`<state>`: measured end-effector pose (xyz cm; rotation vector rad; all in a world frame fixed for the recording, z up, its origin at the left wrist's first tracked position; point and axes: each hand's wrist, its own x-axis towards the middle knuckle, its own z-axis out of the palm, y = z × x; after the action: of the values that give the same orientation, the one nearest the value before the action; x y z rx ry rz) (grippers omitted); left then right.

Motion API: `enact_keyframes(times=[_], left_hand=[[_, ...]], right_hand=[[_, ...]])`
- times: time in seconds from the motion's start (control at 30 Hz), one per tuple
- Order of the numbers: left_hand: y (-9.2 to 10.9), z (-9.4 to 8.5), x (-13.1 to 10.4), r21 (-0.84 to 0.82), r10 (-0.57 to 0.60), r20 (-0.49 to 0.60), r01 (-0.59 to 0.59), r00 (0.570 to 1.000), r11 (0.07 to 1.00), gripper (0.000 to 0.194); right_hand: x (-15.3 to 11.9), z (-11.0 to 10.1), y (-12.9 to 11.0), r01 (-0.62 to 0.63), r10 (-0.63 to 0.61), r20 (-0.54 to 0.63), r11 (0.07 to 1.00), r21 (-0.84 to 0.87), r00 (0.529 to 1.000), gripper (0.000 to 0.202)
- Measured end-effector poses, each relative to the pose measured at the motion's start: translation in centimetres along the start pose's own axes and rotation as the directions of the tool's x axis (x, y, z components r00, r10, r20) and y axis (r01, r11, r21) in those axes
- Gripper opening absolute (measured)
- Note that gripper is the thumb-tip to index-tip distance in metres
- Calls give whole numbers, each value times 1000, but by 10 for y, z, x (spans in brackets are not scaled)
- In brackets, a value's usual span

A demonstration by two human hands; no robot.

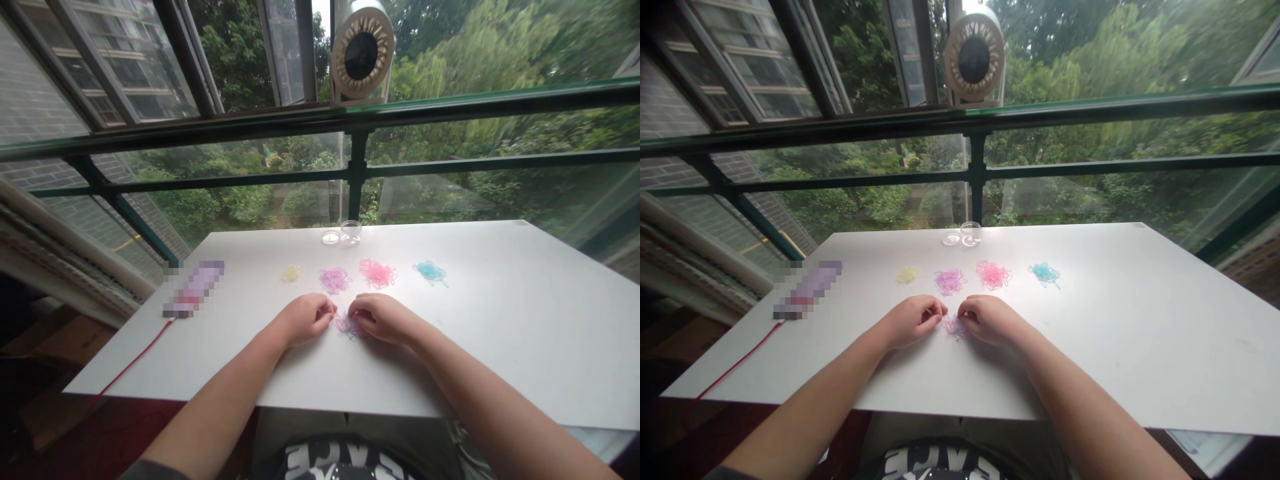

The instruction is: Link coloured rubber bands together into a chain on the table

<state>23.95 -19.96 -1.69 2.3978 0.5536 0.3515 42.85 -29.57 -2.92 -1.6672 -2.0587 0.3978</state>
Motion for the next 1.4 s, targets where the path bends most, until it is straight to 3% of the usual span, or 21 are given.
enact_keyframes(times=[0.17, 0.3, 0.57, 0.73, 0.97, 1.4], left_hand=[[-1, 5, 0, -32, 15, 0, -15, 1000, 999, 11], [-1, 5, 5, -12, 19, -46, -20, 999, 1000, 12], [17, 5, 32, 19, 75, -5, -75, 997, 997, 14], [15, 9, 44, 22, 88, -14, -88, 996, 996, 16], [7, 18, 38, -35, 78, -38, -80, 996, 996, 18], [2, 15, 32, -131, 47, -80, -57, 996, 990, 21]], right_hand=[[0, -4, 3, -19, 21, -19, 992, 122, 1000, 24], [0, -5, 9, -55, 81, -121, 978, 204, 989, 22], [1, -5, 7, 7, 46, -184, 960, 280, 982, 9], [1, -7, 10, -1, 71, -232, 958, 288, 970, 5], [1, -7, 9, 32, 28, -241, 970, 241, 970, 4], [0, -5, 12, 59, 24, -253, 947, 315, 967, 5]])
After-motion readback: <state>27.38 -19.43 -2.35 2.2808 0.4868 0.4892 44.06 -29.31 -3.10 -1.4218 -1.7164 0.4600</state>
